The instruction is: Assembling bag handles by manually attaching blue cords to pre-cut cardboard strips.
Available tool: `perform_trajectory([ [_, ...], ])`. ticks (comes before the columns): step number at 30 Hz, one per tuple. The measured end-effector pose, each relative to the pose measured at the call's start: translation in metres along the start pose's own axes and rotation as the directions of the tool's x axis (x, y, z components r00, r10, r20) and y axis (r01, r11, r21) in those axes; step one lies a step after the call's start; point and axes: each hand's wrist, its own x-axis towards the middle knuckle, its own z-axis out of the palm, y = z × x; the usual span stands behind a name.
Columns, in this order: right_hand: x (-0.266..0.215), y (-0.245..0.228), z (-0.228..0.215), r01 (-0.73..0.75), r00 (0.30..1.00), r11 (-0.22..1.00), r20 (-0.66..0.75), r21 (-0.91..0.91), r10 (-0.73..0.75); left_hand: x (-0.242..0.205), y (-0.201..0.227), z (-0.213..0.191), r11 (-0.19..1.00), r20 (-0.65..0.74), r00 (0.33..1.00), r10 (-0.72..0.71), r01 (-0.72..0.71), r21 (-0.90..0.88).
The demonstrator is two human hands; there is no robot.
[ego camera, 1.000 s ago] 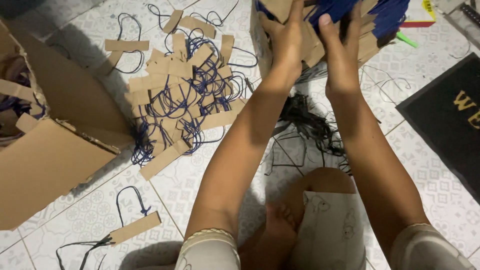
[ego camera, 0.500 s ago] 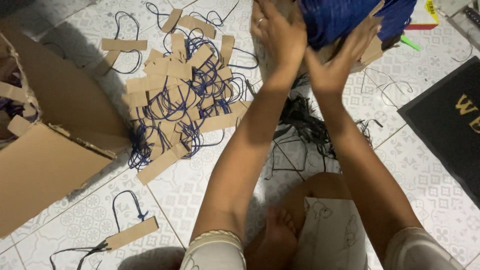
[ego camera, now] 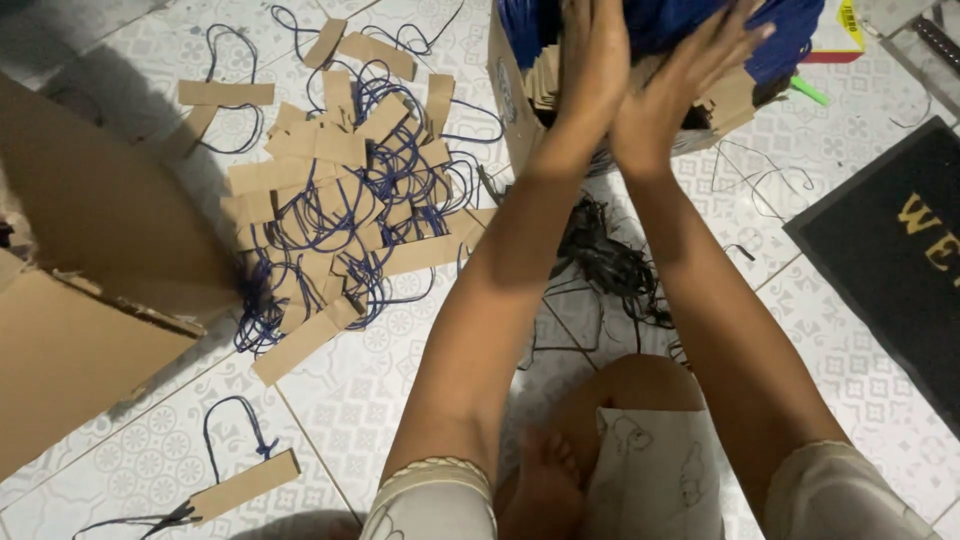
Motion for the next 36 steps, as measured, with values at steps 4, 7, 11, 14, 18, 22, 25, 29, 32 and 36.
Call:
perform_trajectory([
  [4, -0.005, -0.006, 0.009, -0.021, 1.0, 0.999, 0.011, -0.049, 0.021, 0.002, -0.023, -0.009, 0.999, -0.015, 1.0, 0.015, -0.016, -0.046],
  [7, -0.005, -0.014, -0.003, 0.009, 0.999, 1.0, 0.043, 0.006, -0.009, -0.009, -0.001, -0.021, 0.984, -0.009, 1.0, 0.008, -0.009, -0.18],
  [11, -0.01, -0.041, -0.041, 0.055, 0.998, 0.99, 0.024, 0.13, -0.059, -0.021, 0.002, -0.034, 0.995, -0.021, 0.998, -0.056, 0.054, -0.079],
  [14, -0.015, -0.066, -0.071, 0.06, 0.996, 0.961, 0.051, 0.269, -0.076, -0.029, -0.005, -0.046, 1.0, -0.001, 1.0, -0.012, 0.012, 0.019],
  [18, -0.028, -0.079, -0.087, 0.031, 0.995, 0.933, 0.08, 0.359, -0.064, -0.038, 0.037, -0.07, 0.997, -0.035, 0.998, -0.044, 0.046, 0.069],
  [22, -0.035, -0.088, -0.098, -0.03, 0.992, 0.917, 0.126, 0.397, -0.022, -0.049, 0.069, -0.087, 0.981, -0.026, 0.993, -0.116, 0.111, -0.159],
  [25, -0.038, -0.089, -0.102, -0.059, 0.996, 0.905, 0.087, 0.421, 0.024, -0.056, 0.058, -0.093, 0.99, -0.016, 0.995, -0.094, 0.091, -0.112],
  [29, -0.029, -0.076, -0.112, -0.07, 0.997, 0.899, -0.003, 0.433, 0.079, -0.068, 0.067, -0.095, 0.981, -0.025, 0.987, -0.158, 0.154, -0.116],
  [32, -0.024, -0.067, -0.128, -0.217, 0.964, 0.775, 0.007, 0.593, 0.265, -0.087, 0.086, -0.107, 0.961, 0.0, 0.983, -0.182, 0.178, -0.211],
  [36, -0.056, -0.08, -0.157, -0.331, 0.931, 0.707, 0.092, 0.625, 0.354, -0.131, 0.082, -0.152, 0.965, -0.005, 0.976, -0.219, 0.215, -0.151],
])
